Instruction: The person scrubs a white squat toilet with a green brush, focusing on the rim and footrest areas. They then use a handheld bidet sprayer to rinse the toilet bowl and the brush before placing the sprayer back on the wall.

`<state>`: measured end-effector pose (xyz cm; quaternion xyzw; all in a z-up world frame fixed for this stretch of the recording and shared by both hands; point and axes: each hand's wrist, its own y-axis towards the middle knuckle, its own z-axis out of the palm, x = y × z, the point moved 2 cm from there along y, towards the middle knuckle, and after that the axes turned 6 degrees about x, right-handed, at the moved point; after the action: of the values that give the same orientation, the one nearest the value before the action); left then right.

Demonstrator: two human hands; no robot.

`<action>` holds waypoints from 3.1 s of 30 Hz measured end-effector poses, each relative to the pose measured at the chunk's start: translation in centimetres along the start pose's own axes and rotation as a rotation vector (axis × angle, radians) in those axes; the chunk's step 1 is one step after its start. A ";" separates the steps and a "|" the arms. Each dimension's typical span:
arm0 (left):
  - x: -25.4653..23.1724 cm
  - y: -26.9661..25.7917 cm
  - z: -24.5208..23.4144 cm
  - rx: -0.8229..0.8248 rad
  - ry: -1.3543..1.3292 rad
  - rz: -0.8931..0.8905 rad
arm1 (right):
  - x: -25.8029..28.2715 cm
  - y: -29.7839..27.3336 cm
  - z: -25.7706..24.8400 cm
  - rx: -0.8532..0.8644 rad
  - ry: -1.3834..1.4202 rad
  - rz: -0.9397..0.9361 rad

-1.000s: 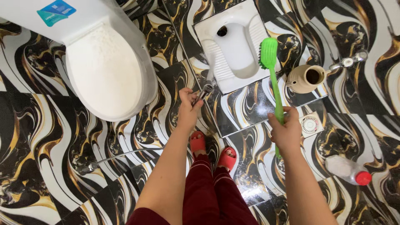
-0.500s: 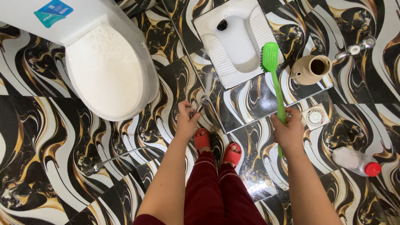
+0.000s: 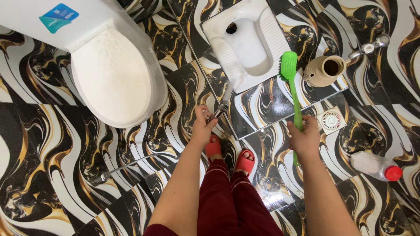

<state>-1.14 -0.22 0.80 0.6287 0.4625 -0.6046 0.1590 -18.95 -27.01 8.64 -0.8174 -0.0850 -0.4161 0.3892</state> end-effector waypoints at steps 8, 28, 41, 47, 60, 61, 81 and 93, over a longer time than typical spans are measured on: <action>0.7 0.7 -0.8 -0.076 0.075 -0.012 | -1.1 0.8 -1.0 -0.018 0.030 -0.032; -0.3 -1.1 1.6 0.167 -0.020 -0.231 | -1.5 -0.3 -2.7 -0.056 -0.007 0.028; 0.0 -0.8 0.8 0.060 0.138 -0.119 | -1.6 -0.2 -3.5 -0.048 0.004 0.023; 0.6 -0.6 1.7 0.137 0.086 -0.064 | -1.7 -0.5 -3.8 -0.051 0.010 0.020; 0.5 1.0 4.4 0.312 -0.106 0.078 | -2.4 -0.6 -4.9 -0.060 0.077 0.019; 0.6 1.2 4.6 0.309 -0.092 0.057 | -2.5 -0.8 -5.0 -0.066 0.062 0.014; -2.5 1.7 4.7 0.184 0.000 0.025 | -2.8 -1.5 -6.3 -0.136 0.059 0.068; -2.1 1.7 1.2 0.036 0.090 -0.047 | -2.3 -0.6 -4.4 -0.067 0.008 0.049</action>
<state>-0.22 -2.81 1.82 0.6469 0.4730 -0.5874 0.1126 -23.36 -29.33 8.82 -0.8301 -0.0494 -0.4123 0.3722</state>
